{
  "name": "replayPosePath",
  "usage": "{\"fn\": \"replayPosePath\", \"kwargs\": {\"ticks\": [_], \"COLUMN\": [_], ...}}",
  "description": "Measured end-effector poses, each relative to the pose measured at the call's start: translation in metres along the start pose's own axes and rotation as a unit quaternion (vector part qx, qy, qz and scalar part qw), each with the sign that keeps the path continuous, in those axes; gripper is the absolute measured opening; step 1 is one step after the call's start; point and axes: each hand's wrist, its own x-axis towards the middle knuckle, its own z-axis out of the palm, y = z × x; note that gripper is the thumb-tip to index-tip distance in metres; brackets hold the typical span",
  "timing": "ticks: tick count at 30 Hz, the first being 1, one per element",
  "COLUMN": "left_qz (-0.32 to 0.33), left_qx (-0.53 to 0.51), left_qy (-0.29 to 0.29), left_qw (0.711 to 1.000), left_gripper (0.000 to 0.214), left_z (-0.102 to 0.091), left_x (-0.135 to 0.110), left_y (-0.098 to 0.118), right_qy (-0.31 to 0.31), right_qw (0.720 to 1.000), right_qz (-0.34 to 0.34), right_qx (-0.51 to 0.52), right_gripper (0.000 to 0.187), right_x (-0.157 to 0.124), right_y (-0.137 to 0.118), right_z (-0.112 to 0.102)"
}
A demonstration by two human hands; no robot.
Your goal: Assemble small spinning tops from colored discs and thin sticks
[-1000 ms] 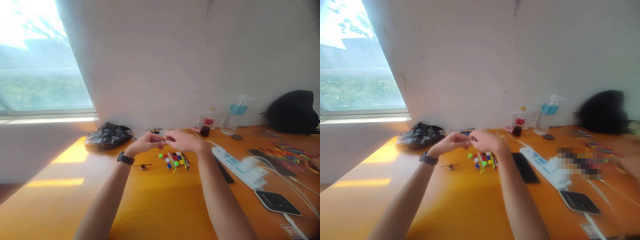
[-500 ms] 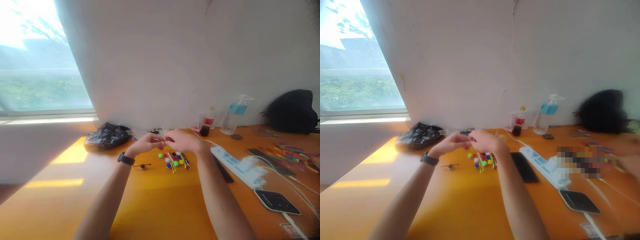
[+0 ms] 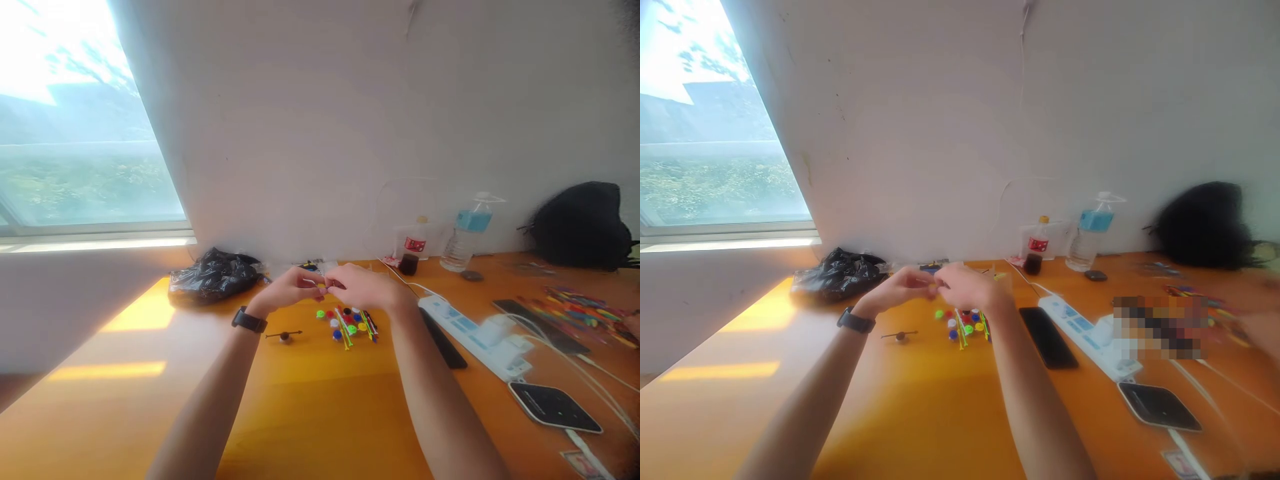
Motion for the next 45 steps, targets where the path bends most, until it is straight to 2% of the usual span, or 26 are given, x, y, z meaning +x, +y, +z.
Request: {"fn": "replayPosePath", "kwargs": {"ticks": [4,17,23,27,30,34,37,40,45], "left_qz": [0.001,-0.010,-0.010,0.004,0.019,0.024,0.002,-0.020,-0.036], "left_qx": [0.000,0.035,0.030,0.060,0.126,0.139,0.129,0.129,0.118], "left_qy": [-0.013,0.014,-0.003,-0.013,-0.002,0.007,-0.001,0.006,-0.008], "left_qw": [1.000,0.999,0.999,0.998,0.992,0.990,0.992,0.991,0.992], "left_gripper": [0.041,0.040,0.034,0.017,0.002,0.004,0.003,0.011,0.023], "left_z": [0.000,0.001,0.004,0.018,0.035,0.048,0.042,0.030,0.013], "left_x": [0.001,0.002,0.005,0.012,0.020,0.026,0.026,0.023,0.014], "left_y": [-0.002,0.001,-0.002,-0.014,-0.031,-0.047,-0.050,-0.044,-0.027], "right_qy": [-0.009,-0.019,-0.020,-0.021,-0.052,-0.084,-0.078,-0.062,-0.047], "right_qw": [1.000,1.000,0.999,0.999,0.997,0.994,0.997,0.998,0.999], "right_qz": [0.011,0.016,0.029,0.025,0.019,0.042,0.005,-0.027,0.016], "right_qx": [-0.001,0.006,-0.015,-0.034,-0.046,-0.048,-0.028,-0.010,-0.011], "right_gripper": [0.015,0.015,0.014,0.011,0.012,0.018,0.017,0.015,0.011], "right_x": [-0.001,0.002,0.005,0.011,0.016,0.019,0.020,0.019,0.011], "right_y": [-0.002,0.001,0.005,0.003,-0.004,-0.009,-0.005,0.001,0.005], "right_z": [-0.002,0.003,0.006,0.012,0.020,0.026,0.023,0.017,0.008]}}
